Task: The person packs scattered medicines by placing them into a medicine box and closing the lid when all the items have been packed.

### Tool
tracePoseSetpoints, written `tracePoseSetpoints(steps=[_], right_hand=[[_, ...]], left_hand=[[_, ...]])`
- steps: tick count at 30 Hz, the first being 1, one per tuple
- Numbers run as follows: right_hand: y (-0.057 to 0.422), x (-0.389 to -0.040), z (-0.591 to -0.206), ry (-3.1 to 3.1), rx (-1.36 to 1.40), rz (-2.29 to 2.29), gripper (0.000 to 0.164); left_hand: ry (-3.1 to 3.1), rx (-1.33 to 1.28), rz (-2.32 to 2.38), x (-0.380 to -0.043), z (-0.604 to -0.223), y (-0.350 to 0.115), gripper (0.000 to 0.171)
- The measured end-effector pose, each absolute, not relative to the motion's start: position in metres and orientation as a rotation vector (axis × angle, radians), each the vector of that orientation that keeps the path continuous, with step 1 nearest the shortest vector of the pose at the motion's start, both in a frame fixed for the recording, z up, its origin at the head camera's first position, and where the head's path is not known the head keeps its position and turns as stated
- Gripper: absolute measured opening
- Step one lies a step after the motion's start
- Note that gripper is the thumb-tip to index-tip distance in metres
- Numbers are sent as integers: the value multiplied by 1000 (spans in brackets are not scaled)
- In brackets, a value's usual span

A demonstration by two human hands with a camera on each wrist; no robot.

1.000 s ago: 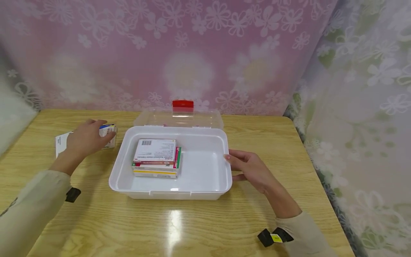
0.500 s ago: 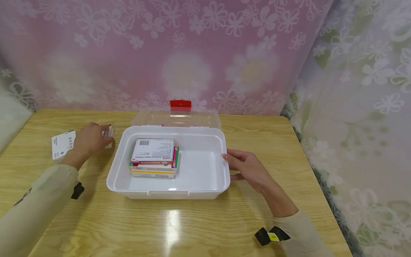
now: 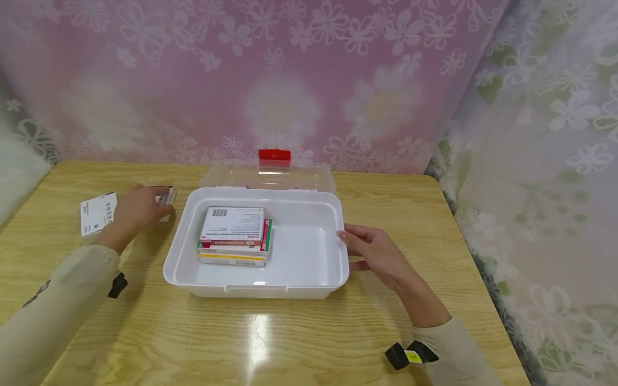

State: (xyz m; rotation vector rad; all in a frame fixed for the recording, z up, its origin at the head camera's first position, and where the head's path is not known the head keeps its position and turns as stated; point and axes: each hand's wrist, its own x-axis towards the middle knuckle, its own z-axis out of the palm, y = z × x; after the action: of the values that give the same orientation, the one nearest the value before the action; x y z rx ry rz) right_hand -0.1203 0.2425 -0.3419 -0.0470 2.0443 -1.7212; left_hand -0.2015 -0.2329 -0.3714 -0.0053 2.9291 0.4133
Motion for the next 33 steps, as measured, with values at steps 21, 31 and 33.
tracePoseSetpoints(steps=[21, 31, 33], right_hand=[[243, -120, -345, 2033, -68, -1733, 57], [244, -120, -346, 2037, -41, -1742, 59], [245, -120, -346, 2038, -43, -1746, 58]], left_hand=[[2947, -50, 439, -202, -375, -237, 59], [2965, -37, 588, -200, -372, -234, 61], [3004, -16, 606, -199, -365, -230, 61]])
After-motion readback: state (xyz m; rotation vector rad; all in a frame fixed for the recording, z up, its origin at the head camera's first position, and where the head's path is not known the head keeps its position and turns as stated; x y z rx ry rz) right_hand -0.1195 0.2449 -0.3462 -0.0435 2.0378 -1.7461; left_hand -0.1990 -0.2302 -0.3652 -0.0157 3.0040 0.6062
